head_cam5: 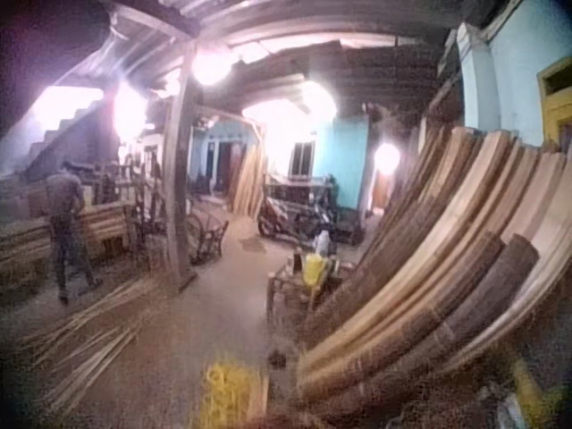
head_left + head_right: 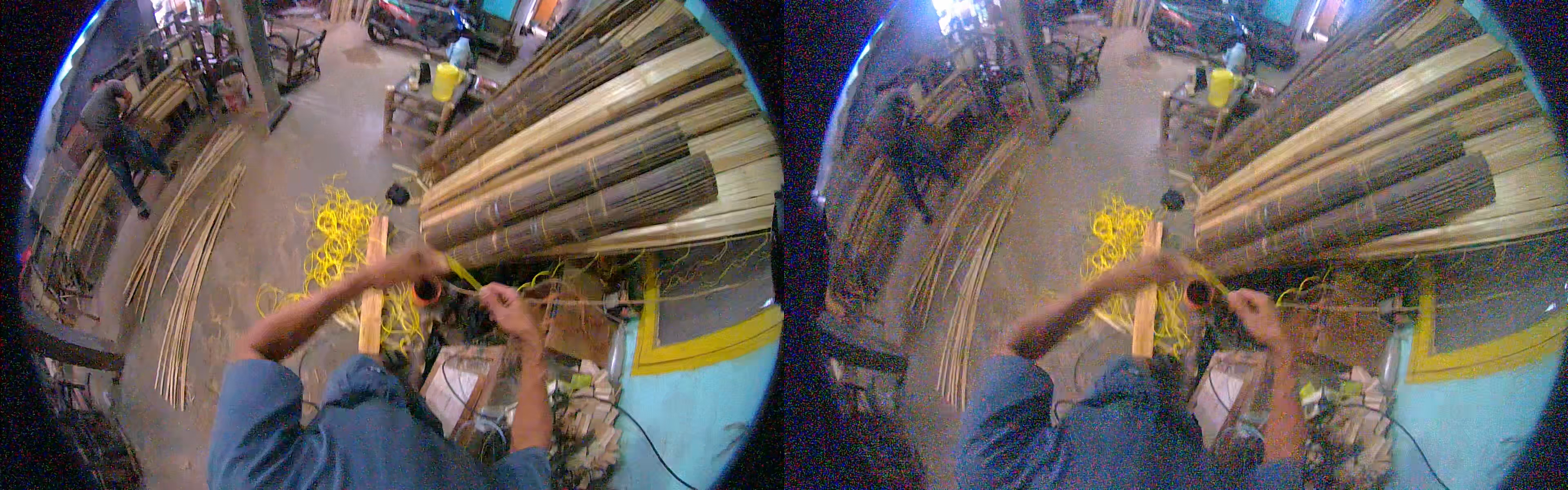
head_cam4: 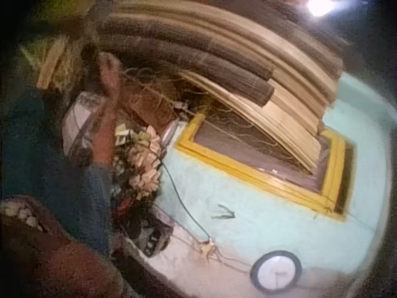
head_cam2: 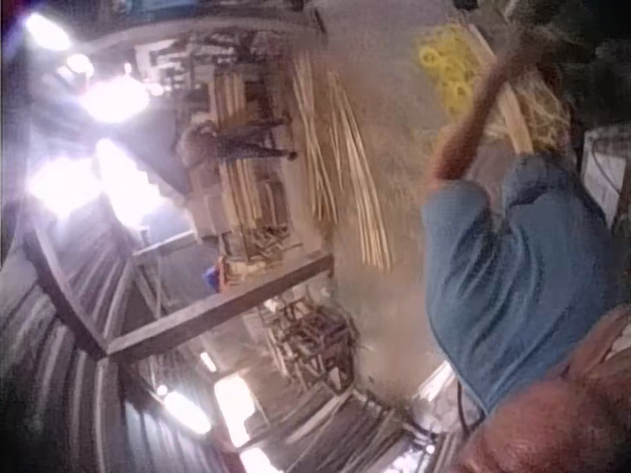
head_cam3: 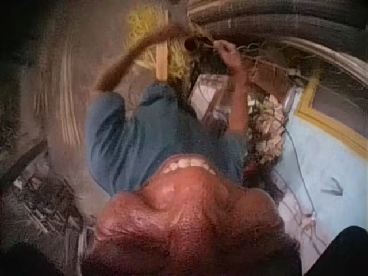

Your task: The person uses a red power drill to make holes in small rectangular wooden blocks. They pick up each block, position it on a workbench, drill a hole, and then place the finished block into a pile.

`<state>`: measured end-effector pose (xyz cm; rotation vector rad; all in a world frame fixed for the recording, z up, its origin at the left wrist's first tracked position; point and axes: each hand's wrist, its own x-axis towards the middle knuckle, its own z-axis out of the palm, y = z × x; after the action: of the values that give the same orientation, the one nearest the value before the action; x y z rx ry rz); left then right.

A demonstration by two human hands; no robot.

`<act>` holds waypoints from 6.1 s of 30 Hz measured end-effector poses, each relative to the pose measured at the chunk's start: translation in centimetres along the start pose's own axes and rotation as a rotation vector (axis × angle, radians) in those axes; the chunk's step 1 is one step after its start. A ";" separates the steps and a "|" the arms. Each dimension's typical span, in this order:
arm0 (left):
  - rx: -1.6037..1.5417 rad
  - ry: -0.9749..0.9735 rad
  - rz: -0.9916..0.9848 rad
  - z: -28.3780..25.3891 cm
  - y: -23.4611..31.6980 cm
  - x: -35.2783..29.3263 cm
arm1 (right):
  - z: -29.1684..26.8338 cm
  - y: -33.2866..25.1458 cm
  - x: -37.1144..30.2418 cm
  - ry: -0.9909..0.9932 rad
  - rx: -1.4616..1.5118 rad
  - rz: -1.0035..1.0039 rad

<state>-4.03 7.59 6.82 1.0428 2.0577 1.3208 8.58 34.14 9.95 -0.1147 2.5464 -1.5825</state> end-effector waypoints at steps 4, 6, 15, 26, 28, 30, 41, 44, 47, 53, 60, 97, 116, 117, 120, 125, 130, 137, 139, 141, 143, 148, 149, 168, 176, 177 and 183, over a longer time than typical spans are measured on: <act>0.462 0.491 -0.397 -17.9 -0.5 -5.8 | -6.4 -0.2 -8.3 0.275 0.091 0.305; 0.269 0.890 -0.443 -25.6 -0.9 -12.6 | -10.7 0.1 -16.2 0.431 -0.003 0.395; 0.291 1.125 -0.678 -34.4 -5.4 -31.3 | -12.1 -1.8 -27.6 0.463 -0.099 0.545; 0.169 0.233 -0.088 -4.2 7.4 -6.9 | 9.5 -8.3 -0.8 0.252 -0.213 -0.286; 0.130 0.201 -0.188 -3.8 9.0 -6.5 | 11.7 -7.3 1.4 0.169 -0.108 -0.293; 0.045 0.341 -0.114 -4.8 6.8 -6.8 | 12.2 -5.4 0.9 0.017 0.102 -0.053; -0.058 0.692 -0.493 -9.6 -7.0 -15.5 | 8.3 6.9 -14.2 0.283 0.220 0.322; -0.163 0.667 -0.532 -7.1 -10.7 -16.5 | 8.1 3.0 -14.0 0.277 0.134 0.388; -0.076 0.671 -0.552 -8.3 -13.6 -18.1 | 8.4 3.7 -14.5 0.336 0.013 0.256; -0.065 0.624 -0.542 -8.1 -15.5 -14.3 | 9.1 2.6 -15.8 0.455 -0.012 0.309; 0.577 0.306 -0.377 -10.4 -22.5 -13.6 | 10.3 2.5 -16.5 0.600 -0.114 0.288; -0.027 -0.353 0.131 17.1 5.1 6.5 | 13.2 7.8 -34.7 1.481 -0.098 1.104; -0.514 -0.470 -0.062 20.2 1.9 4.3 | 2.8 -1.1 -11.9 1.245 0.830 0.377; -0.459 -0.447 -0.071 19.5 3.7 4.5 | 1.9 -2.1 -11.6 1.245 0.823 0.407; -0.294 -0.362 0.052 22.6 1.0 5.6 | 0.4 -2.2 -13.1 1.217 0.799 0.471; -0.463 -0.247 0.262 25.9 -1.5 6.7 | 0.0 1.2 -16.4 1.126 0.898 0.560; -0.466 -0.500 -0.131 23.1 6.9 6.6 | -1.3 -0.9 -18.7 1.289 0.502 0.489; 0.032 0.053 0.398 21.6 5.4 11.5 | 4.5 -1.4 -29.4 0.946 -0.922 1.129; 0.089 -0.018 0.279 21.2 5.1 12.2 | 6.2 -2.6 -29.9 0.841 -0.825 1.228; 0.072 -0.059 0.245 21.5 4.3 12.6 | 7.2 -2.7 -29.8 0.771 -0.753 1.251; 0.072 -0.109 0.301 22.3 5.2 11.9 | 7.9 -2.8 -29.4 0.749 -0.707 1.226; 0.008 -0.201 0.532 23.8 7.1 8.8 | 6.7 -2.6 -26.5 0.797 -0.628 1.147; 0.092 -0.184 0.550 24.3 7.7 8.1 | 6.4 -2.4 -26.2 0.813 -0.647 1.158; 0.480 -0.237 0.458 13.1 -0.4 14.0 | 6.6 5.0 -46.1 1.568 -0.670 1.407; -0.020 0.037 0.377 11.1 0.4 17.6 | 4.7 17.9 -45.4 1.612 -0.903 1.479; 0.072 0.023 0.369 10.4 -1.1 16.5 | 4.7 19.5 -45.2 1.535 -1.022 1.427; -0.209 -0.104 -0.127 11.6 2.4 8.3 | 7.9 21.8 -49.5 1.254 -1.509 1.237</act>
<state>0.24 21.16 4.25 0.8571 1.8329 1.3531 58.93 43.70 -9.11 2.1606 2.4704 1.0855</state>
